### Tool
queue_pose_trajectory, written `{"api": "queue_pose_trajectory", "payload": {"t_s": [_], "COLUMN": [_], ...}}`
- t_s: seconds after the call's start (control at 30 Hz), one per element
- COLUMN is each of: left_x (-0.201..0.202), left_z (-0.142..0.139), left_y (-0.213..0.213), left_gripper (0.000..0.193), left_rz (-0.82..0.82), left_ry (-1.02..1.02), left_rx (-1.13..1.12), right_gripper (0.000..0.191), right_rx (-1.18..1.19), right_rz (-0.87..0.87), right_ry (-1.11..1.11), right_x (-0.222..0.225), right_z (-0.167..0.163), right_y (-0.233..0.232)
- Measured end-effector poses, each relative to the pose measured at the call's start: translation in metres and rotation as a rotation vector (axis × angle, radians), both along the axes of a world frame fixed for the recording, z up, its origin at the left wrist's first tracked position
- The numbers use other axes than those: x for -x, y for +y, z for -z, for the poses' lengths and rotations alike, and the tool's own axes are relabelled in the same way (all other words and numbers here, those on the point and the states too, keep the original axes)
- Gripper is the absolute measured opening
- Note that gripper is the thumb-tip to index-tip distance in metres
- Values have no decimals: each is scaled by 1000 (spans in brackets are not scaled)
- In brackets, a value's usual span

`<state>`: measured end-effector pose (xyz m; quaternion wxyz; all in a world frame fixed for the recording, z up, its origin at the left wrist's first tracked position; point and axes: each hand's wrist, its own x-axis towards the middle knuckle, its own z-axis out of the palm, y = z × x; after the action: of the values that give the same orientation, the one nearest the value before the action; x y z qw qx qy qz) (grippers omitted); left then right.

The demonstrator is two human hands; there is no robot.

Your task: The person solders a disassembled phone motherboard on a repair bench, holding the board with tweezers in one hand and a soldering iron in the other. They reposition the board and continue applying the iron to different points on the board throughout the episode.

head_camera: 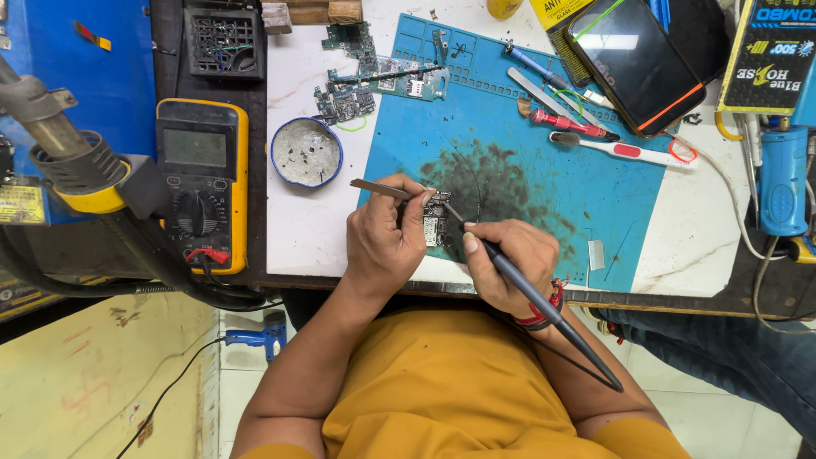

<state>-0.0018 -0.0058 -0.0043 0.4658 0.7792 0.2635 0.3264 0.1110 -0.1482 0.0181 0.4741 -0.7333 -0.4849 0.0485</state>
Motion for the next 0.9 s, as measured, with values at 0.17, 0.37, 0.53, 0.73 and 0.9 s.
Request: {"api": "queue_pose_trajectory", "payload": {"t_s": [0.17, 0.37, 0.53, 0.73, 0.9], "left_x": [0, 0, 0, 0, 0], "left_z": [0, -1, -1, -1, -1], "left_y": [0, 1, 1, 1, 1], "left_gripper": [12, 12, 12, 12, 12], "left_rz": [4, 5, 9, 10, 7], "left_ry": [-6, 9, -6, 11, 7], "left_rx": [-2, 0, -17, 4, -6], "right_gripper": [7, 8, 8, 9, 9], "right_rx": [11, 17, 31, 26, 32], "right_rz": [-16, 0, 6, 10, 20], "right_ry": [-12, -33, -32, -26, -22], "right_x": [-1, -1, -1, -1, -1], "right_z": [1, 2, 2, 4, 3], "right_y": [1, 1, 0, 0, 0]}}
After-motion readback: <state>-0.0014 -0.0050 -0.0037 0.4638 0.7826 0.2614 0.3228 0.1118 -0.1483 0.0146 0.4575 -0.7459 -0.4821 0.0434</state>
